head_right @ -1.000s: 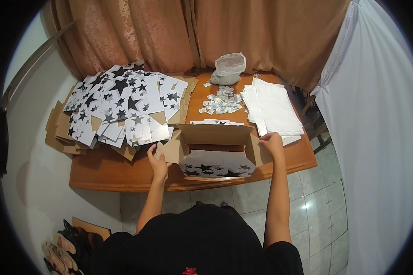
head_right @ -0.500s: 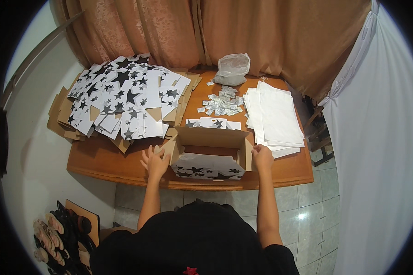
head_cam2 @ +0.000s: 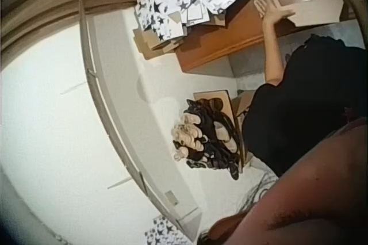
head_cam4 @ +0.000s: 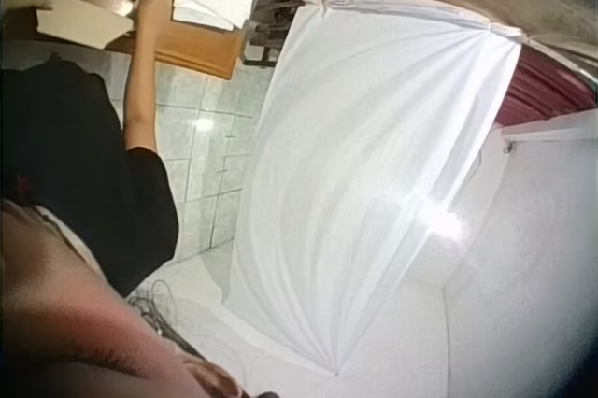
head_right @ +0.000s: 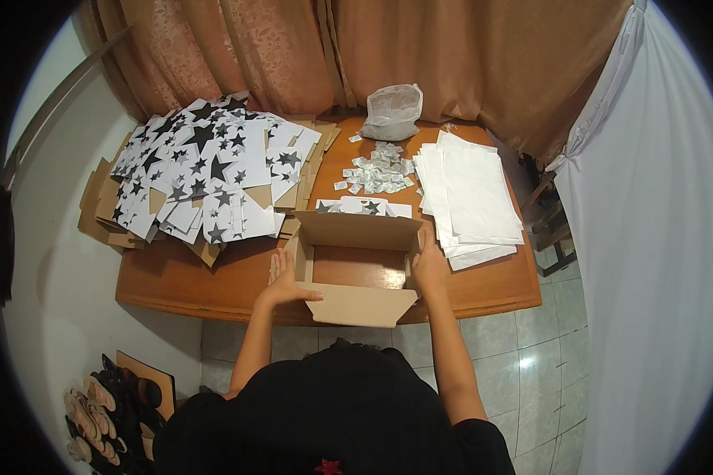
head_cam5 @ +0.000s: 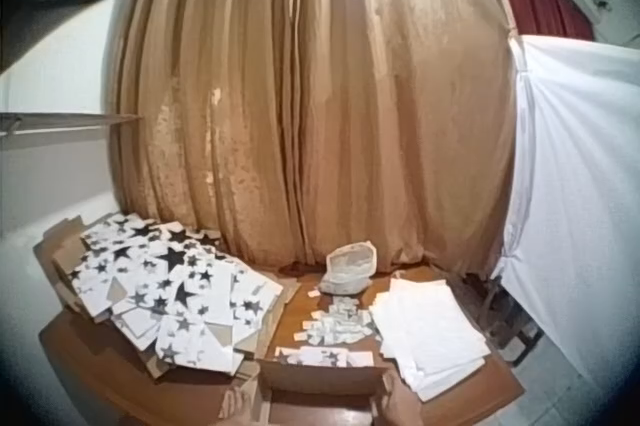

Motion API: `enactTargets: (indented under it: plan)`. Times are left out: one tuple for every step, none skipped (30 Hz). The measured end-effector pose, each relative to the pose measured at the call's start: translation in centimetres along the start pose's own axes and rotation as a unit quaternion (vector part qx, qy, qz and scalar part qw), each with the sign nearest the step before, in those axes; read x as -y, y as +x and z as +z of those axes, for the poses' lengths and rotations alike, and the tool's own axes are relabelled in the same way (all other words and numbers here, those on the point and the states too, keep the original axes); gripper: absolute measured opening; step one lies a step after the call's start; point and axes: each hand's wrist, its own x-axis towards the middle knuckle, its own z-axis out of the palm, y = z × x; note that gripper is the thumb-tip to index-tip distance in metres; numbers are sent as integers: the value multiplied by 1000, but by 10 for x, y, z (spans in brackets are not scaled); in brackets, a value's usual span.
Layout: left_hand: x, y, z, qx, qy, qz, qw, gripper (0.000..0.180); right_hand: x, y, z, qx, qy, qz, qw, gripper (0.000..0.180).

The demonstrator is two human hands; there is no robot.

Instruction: Assembling and folding cardboard shoe boxes and stacking them on a shelf.

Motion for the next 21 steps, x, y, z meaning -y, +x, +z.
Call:
enactTargets:
  plan:
    - [4, -1, 5, -1, 0, -2, 1000, 147, 2, 2, -2, 41, 11, 23, 999, 55]
    - [7, -1, 9, -25, -31, 22, 999, 147, 1, 2, -2, 43, 12, 21, 999, 55]
    - [6, -2, 10, -49, -62, 47, 996, 147, -1, 3, -3, 24, 45, -15, 999, 59]
    - [5, -2, 11, -49, -61, 46, 996, 147, -4, 4, -3, 4, 78, -52, 996, 63]
    - [4, -3, 12, -58, -53, 44, 996, 146, -9, 5, 0, 6, 79, -52, 996, 63]
    - [2, -4, 12, -67, -45, 43, 996, 146, -14, 6, 4, -22, 102, -93, 990, 62]
    - [2, -4, 13, -68, -45, 42, 996, 146, -20, 7, 7, -49, 125, -133, 982, 61]
    - [3, -4, 14, -81, -50, 49, 994, 145, -28, 8, 8, -49, 125, -134, 982, 61]
    - [1, -5, 13, -95, -56, 54, 992, 144, -31, 9, 7, -5, 140, -135, 981, 56]
    - [0, -6, 13, -96, -56, 53, 992, 144, -34, 8, 8, 38, 155, -136, 978, 51]
    - [-1, -8, 12, -99, -49, 58, 992, 143, -37, 6, 8, 38, 155, -137, 978, 51]
    - [-5, -11, 9, -102, -43, 62, 992, 142, -35, 2, 4, 44, 135, -151, 978, 46]
    - [-8, -14, 5, -102, -43, 60, 992, 142, -33, -2, -1, 49, 115, -164, 979, 42]
    - [-11, -17, -1, -93, -10, 90, 991, 136, -31, -6, -6, 78, 122, -140, 980, 44]
    - [-15, -17, -4, -84, 23, 122, 989, 131, -29, -8, -8, 77, 122, -140, 980, 44]
    - [-18, -15, -5, -84, 23, 122, 989, 131, -29, -10, -10, 76, 92, -148, 982, 45]
    - [-22, -13, -4, -66, 62, 126, 988, 123, -29, -12, -10, 75, 62, -156, 983, 46]
    - [-26, -11, -4, -50, 102, 129, 985, 116, -30, -12, -10, 75, 62, -156, 983, 46]
    - [-29, -7, -1, -50, 102, 129, 985, 116, -31, -11, -8, 79, 67, -158, 982, 47]
    - [-33, -2, 5, -45, 108, 127, 985, 112, -33, -10, -6, 84, 73, -160, 981, 47]
    - [-38, 4, 11, -41, 114, 126, 985, 108, -35, -9, -3, 85, 73, -160, 981, 47]
